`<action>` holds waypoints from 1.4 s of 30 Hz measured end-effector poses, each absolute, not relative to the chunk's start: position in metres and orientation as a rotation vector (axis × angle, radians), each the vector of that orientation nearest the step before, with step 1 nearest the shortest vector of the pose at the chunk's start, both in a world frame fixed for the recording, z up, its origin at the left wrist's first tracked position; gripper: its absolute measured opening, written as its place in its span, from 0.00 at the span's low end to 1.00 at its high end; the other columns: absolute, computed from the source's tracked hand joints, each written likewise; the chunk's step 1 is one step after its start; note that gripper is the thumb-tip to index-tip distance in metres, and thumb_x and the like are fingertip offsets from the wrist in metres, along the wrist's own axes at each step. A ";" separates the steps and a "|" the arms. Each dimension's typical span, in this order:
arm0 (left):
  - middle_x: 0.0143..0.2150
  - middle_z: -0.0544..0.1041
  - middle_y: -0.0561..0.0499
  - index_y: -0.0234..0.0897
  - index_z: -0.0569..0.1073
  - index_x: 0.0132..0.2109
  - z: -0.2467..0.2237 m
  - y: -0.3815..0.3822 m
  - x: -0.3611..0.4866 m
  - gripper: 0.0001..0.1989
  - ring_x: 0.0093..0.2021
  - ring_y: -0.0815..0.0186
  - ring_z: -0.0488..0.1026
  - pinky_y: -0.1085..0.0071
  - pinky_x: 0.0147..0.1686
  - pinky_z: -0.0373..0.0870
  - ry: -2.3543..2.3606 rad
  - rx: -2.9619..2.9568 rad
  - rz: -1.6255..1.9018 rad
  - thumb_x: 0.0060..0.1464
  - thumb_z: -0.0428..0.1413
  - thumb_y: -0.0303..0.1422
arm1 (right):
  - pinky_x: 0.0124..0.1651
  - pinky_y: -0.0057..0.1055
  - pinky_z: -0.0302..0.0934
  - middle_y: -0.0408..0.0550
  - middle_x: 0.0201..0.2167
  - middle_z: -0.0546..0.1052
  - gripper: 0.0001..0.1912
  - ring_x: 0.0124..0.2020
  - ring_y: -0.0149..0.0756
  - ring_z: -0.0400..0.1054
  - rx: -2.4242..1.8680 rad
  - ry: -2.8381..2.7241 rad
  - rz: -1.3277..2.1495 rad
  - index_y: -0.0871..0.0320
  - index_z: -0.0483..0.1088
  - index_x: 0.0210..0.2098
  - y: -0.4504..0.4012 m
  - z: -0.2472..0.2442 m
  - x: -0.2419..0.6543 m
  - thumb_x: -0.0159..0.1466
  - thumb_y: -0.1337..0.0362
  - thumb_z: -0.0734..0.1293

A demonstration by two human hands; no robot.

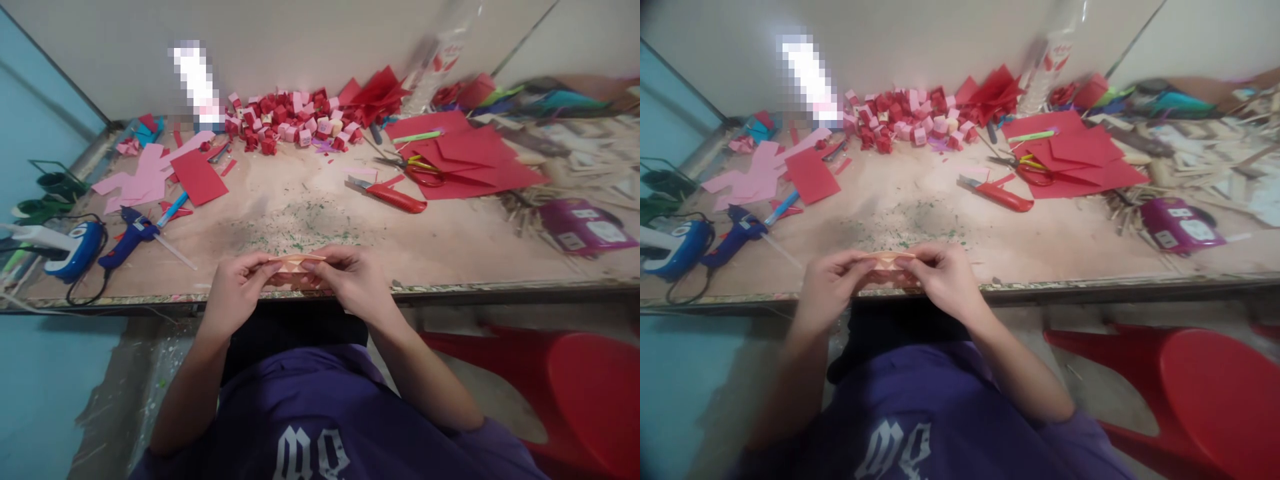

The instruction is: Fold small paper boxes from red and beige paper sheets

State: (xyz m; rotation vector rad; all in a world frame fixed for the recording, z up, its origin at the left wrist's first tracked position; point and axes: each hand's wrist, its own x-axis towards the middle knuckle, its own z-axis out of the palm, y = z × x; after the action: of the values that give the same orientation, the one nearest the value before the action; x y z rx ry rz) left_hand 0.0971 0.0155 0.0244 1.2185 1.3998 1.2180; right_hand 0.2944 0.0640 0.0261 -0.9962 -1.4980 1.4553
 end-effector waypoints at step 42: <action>0.25 0.77 0.50 0.32 0.78 0.30 0.055 0.131 0.075 0.15 0.23 0.68 0.71 0.73 0.26 0.67 1.213 1.336 0.996 0.57 0.63 0.41 | 0.32 0.30 0.70 0.52 0.26 0.82 0.27 0.26 0.35 0.76 -0.974 -1.803 1.694 0.66 0.81 0.32 0.198 0.052 0.273 0.55 0.45 0.80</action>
State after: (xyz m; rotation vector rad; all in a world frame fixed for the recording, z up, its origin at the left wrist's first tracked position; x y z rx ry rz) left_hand 0.0753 0.1314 0.0550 1.3356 1.2126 0.9960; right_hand 0.2731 0.1977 0.0523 -0.9741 -1.8033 1.6935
